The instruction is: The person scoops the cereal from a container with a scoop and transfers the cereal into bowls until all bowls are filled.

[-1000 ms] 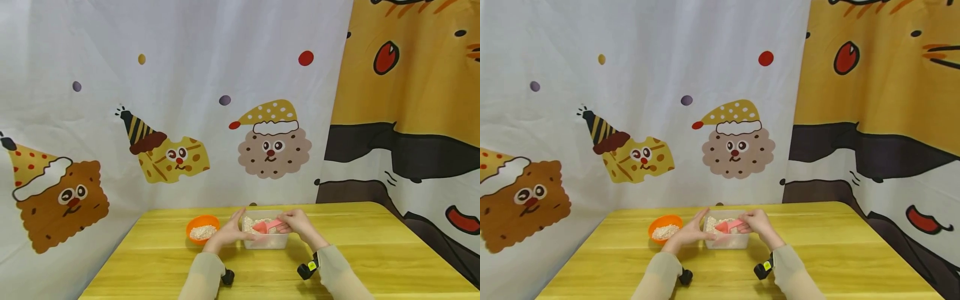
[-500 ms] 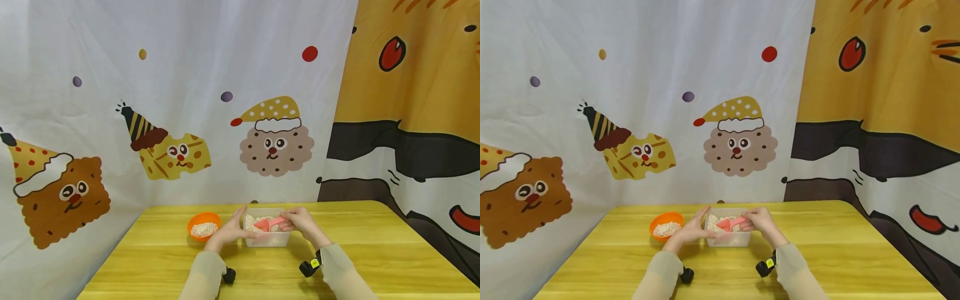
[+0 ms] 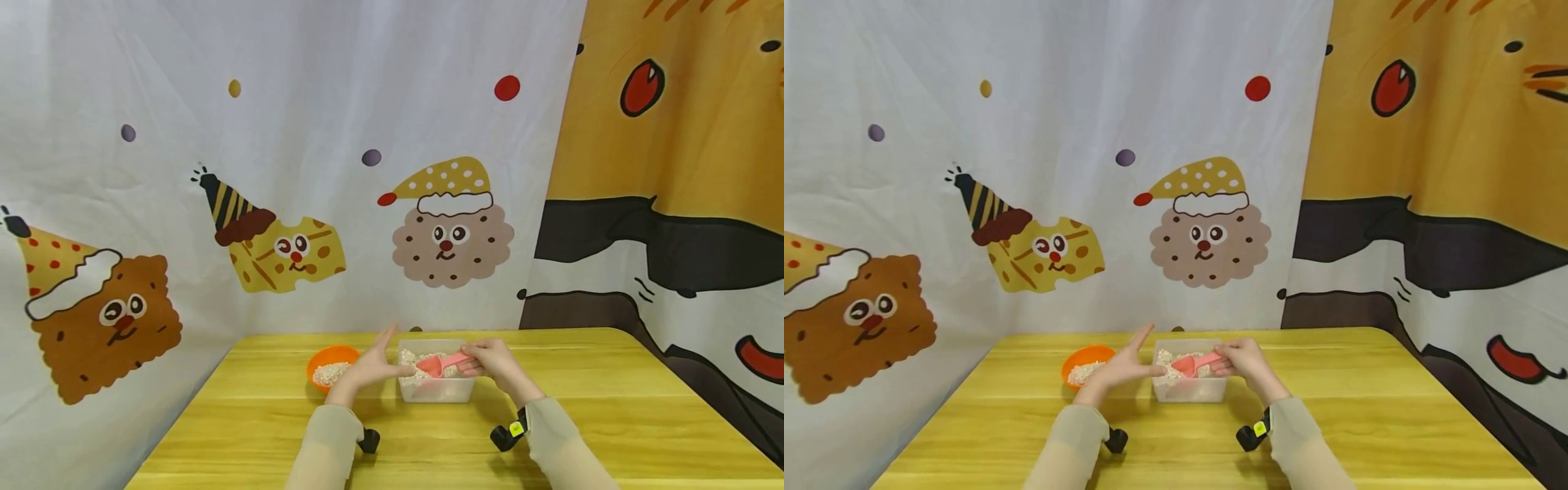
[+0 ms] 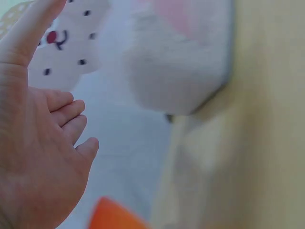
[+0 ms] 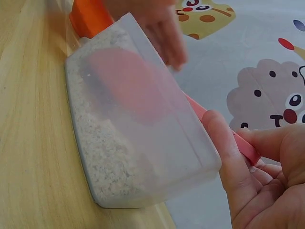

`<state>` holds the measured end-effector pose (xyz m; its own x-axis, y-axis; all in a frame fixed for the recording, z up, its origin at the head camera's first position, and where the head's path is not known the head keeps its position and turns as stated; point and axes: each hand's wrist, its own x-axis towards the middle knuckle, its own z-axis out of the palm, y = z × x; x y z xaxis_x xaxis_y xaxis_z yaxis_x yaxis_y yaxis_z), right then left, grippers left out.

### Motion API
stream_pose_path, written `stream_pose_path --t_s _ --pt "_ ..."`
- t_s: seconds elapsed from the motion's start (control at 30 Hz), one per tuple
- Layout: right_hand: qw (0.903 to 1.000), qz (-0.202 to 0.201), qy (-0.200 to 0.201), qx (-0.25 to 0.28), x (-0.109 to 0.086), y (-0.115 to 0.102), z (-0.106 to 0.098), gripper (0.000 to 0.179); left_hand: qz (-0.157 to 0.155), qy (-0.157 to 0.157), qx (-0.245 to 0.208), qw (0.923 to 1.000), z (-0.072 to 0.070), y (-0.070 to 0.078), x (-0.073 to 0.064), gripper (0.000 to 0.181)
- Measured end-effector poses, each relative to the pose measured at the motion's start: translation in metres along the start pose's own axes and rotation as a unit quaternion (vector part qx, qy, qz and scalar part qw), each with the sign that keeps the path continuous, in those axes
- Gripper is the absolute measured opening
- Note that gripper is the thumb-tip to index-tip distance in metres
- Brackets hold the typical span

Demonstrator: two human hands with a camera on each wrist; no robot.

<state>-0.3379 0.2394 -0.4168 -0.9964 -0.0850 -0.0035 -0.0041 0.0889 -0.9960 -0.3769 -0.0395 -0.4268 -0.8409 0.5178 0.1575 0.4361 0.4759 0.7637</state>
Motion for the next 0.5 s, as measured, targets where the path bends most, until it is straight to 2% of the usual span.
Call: stream_pose_path --t_s 0.1,0.2,0.37,0.5 --pt "1.0000 0.000 -0.005 0.004 0.000 0.001 0.000 0.034 0.006 0.018 0.012 0.9998 -0.021 0.005 -0.007 0.107" --pt "0.9999 -0.001 -0.007 0.010 0.001 0.001 0.000 0.034 0.005 0.034 0.013 0.9993 -0.042 0.003 -0.015 0.107" --pt "0.9999 0.003 -0.003 0.016 0.001 0.001 -0.002 0.033 -0.018 0.058 0.025 0.9978 -0.070 -0.012 -0.029 0.108" --pt "0.9997 0.013 0.000 0.019 0.002 0.002 -0.002 0.032 -0.042 0.071 0.020 0.9964 -0.084 -0.028 -0.040 0.107"
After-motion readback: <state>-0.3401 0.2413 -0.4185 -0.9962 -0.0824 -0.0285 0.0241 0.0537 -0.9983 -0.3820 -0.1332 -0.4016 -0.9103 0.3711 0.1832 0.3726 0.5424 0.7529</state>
